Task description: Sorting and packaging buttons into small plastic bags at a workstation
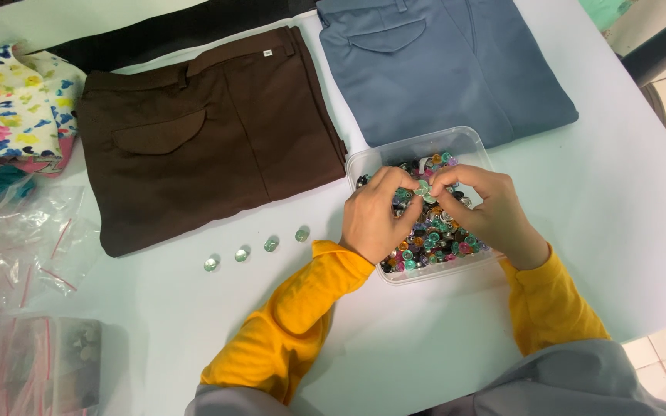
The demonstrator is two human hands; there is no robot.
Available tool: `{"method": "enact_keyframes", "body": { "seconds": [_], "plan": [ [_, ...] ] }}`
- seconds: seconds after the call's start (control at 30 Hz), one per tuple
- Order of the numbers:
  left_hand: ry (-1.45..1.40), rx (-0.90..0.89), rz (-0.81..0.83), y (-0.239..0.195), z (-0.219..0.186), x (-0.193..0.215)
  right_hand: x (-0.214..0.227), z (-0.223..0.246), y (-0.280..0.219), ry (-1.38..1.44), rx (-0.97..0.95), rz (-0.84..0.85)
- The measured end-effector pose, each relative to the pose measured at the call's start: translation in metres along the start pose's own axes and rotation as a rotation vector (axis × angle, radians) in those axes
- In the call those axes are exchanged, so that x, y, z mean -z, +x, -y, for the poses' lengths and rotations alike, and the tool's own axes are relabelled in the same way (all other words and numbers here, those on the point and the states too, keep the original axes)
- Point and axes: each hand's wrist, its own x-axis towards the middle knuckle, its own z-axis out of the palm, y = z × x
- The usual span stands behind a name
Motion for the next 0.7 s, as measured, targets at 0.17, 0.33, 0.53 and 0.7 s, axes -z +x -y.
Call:
{"method": "enact_keyframes", "body": {
  "seconds": [0.17,0.33,0.53,0.7],
  "plan": [
    [-0.005,-0.009,-0.004,0.000,-0.005,0.003,0.005,0.003,-0.001,0.040,0.002,0.032],
    [-0.028,-0.007,0.010,0.001,-0.005,0.003,0.002,0.018,0.004,0.059,0.020,0.038],
    [-0.078,-0.048,-0.001,0.000,-0.006,0.005,0.000,0.015,0.002,0.095,0.022,0.062],
    [-0.208,-0.134,-0.219,-0.008,-0.008,0.012,-0.004,0.013,0.001,-0.061,0.198,-0.088]
  ]
}}
